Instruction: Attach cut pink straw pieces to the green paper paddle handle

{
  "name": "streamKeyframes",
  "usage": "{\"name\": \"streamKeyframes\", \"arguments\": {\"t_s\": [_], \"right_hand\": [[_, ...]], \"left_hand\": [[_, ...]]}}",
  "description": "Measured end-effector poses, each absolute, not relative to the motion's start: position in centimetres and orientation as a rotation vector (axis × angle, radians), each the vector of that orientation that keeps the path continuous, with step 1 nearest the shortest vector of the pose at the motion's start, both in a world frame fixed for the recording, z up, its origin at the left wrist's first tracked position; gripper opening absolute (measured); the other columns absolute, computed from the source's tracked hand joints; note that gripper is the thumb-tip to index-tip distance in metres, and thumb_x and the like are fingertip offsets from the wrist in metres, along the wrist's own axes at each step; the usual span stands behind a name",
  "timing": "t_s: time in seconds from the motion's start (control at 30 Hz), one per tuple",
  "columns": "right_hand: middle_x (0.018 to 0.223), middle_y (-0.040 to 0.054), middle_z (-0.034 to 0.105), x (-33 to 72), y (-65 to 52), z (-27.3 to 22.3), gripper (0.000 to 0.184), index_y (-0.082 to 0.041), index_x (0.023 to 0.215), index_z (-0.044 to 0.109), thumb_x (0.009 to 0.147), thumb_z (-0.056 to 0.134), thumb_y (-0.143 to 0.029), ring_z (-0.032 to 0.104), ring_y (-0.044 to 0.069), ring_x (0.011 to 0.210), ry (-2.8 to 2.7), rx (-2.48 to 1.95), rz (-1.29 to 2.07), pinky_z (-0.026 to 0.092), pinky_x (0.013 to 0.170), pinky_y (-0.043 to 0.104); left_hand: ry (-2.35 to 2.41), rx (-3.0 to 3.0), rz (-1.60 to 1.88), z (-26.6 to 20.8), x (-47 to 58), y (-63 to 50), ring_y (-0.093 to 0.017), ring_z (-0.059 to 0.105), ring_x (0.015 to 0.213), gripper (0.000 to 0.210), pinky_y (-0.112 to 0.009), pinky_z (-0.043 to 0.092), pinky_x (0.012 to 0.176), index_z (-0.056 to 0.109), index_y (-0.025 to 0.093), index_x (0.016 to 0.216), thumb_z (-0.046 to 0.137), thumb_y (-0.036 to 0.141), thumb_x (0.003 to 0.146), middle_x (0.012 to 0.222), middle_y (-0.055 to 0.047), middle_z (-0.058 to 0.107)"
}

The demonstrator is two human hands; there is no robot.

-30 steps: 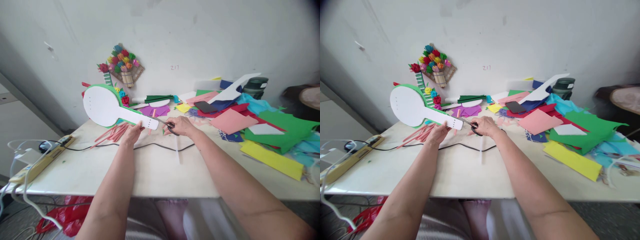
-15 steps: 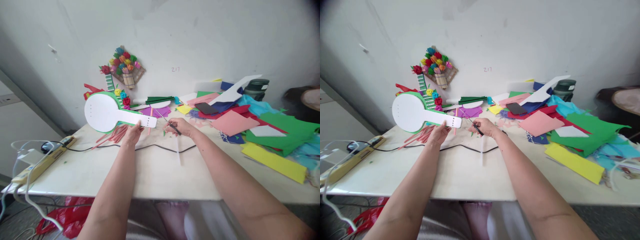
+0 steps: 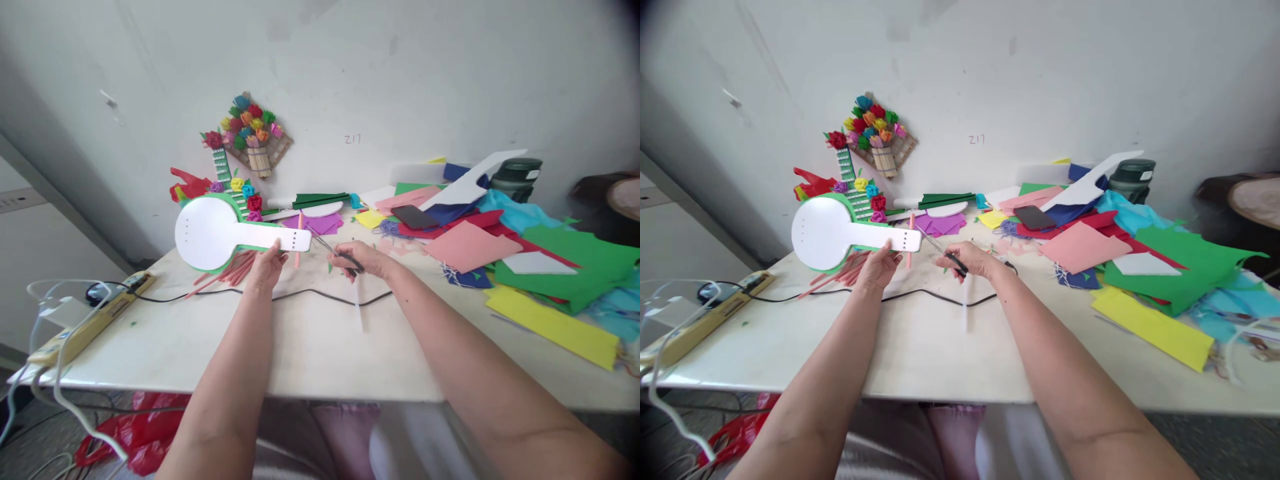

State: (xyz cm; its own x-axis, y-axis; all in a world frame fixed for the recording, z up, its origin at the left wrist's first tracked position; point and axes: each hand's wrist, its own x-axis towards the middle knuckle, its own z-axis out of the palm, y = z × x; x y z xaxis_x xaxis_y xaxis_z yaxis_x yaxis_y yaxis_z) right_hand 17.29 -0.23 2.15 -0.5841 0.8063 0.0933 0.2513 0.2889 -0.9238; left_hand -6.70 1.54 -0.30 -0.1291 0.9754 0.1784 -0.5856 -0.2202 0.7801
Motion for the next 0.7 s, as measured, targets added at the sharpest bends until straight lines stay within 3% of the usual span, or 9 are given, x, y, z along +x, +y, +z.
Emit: {"name": "streamKeyframes", "arguments": {"t_s": [0.37,0.7], "right_hand": [[0.052,-0.004,0.051,19.8,-0.2,3.1,0.036,-0.013,0.085,0.06,0.065,0.068,-0.041,0.047,0.007,0.042,-2.163,-1.039,1.482,0.038,0.039,0.019],[0.056,-0.0032,0.051,19.4,-0.8,4.0,0.038,-0.013,0.083,0.065,0.059,0.071,-0.042,0.045,0.006,0.043,-2.382,-1.14,1.428,0.039,0.041,0.02]], "left_hand": [[0.724,0.856,1.637,-0.3,-7.3,1.8,-0.012,0.062,0.072,0.028,-0.019,0.044,0.057,0.064,0.016,0.091,0.07,0.016,0.064,0.081,-0.002,0.069],[0.722,0.956,1.457,-0.4,-7.2,1.3,-0.019,0.064,0.079,0.022,-0.032,0.052,0.073,0.064,0.011,0.087,0.068,0.012,0.065,0.084,-0.006,0.069]]}}
